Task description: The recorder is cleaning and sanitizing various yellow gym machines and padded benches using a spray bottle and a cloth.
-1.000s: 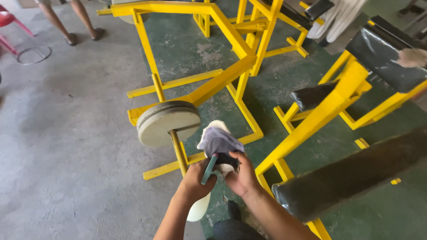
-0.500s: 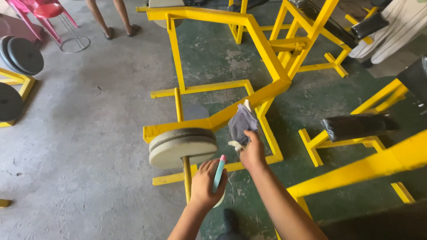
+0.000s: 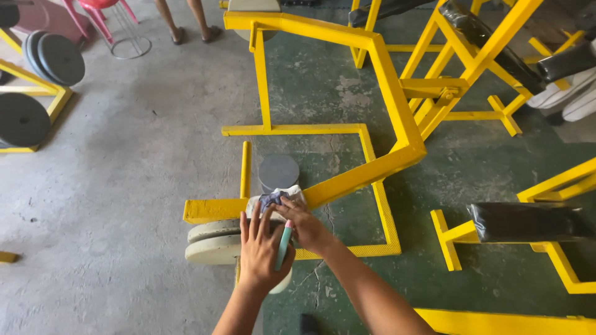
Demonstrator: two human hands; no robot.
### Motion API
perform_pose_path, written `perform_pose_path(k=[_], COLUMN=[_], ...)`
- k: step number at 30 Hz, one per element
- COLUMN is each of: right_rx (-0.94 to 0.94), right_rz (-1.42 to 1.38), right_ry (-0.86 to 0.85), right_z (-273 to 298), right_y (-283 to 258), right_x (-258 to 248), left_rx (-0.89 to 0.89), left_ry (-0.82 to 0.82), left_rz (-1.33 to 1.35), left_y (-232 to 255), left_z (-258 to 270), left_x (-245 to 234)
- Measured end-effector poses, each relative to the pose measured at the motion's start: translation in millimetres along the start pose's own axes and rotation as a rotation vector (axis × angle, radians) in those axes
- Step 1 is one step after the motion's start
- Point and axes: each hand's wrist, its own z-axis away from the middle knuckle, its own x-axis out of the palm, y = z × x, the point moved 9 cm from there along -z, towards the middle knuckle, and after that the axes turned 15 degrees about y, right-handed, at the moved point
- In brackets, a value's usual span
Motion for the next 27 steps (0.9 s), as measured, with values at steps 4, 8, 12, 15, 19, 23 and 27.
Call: perform_pose_path(k=[4,8,12,15,19,23,27], right_rx=[-0.024,-0.044,0.09,0.375,0.312,0.468,0.645], right_rz=[0.206,0.404,0.452,0.511,0.685,0.571,0.118], right_ry=[-0.06,0.133,0.282,0.318,0.288,0.389,0.231], right_z=[12.7,34.1,36.1,26.4,34.7,30.0,20.0], right_y=[28.2,108.8,184.5,239.6,266.0,205.5,94.9], right_x=[-17.1,-89.5,-171.2,-199.9,-176.6,-123.9,-24.9], left_rx=[-0.036,-0.025,-0.02,-0.04,-0.062,-0.038,-0.007], left_ry=[-0.083,-0.053,-0.041,-0.045,-0.047,-0.049,-0.061], left_rz=[-0.081,-0.073,-0.075,-0.096,-0.072,-0.056,0.036], left_y=[-10.8,-7.2,-2.0,-0.3,-0.8,-1.9,-5.4], left_z=[7.2,-0.3,-4.0,-3.4,-3.3,-1.4,5.6], left_x=[14.5,11.9,10.9,12.0,8.1,8.7,4.6])
